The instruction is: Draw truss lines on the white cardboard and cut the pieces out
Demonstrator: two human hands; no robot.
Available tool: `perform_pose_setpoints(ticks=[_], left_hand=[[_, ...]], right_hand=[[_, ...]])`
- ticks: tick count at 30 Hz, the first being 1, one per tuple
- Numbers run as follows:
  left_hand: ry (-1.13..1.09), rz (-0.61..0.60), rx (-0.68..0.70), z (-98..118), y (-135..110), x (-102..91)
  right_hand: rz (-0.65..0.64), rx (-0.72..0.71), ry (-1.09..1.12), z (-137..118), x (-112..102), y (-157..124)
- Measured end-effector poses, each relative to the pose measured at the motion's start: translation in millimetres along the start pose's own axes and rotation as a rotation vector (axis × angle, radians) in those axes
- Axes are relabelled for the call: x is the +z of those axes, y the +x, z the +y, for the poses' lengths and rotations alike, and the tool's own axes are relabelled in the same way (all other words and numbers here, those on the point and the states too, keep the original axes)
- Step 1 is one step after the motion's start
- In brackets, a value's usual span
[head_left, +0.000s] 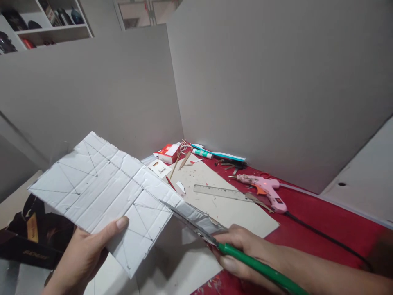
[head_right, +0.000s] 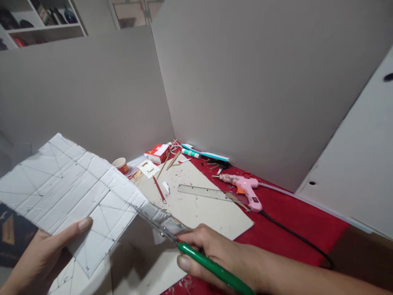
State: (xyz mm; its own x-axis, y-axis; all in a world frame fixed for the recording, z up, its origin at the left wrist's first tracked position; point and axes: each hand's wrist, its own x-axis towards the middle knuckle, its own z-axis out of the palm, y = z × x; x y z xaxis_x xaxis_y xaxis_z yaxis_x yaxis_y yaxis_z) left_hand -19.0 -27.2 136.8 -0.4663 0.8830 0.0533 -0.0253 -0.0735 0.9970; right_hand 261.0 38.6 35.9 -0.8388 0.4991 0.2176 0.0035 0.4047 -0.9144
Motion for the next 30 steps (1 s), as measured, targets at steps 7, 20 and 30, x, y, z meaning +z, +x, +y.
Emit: perform_pose_setpoints(ticks=[7,20,30], left_hand=[[0.028,-0.013,0.027,1,0,1.3],[0.018,-0.030,-0.026,-2,3,-2.9],[-0.022,0.015,-0.122,-6,-2,1.5]], right_hand=[[-0.010,-0.008,-0.001,1,0,0],[0.001,0.065,0.005,5,3,-3],[0.020,0.110,0.046,-5,6,1]])
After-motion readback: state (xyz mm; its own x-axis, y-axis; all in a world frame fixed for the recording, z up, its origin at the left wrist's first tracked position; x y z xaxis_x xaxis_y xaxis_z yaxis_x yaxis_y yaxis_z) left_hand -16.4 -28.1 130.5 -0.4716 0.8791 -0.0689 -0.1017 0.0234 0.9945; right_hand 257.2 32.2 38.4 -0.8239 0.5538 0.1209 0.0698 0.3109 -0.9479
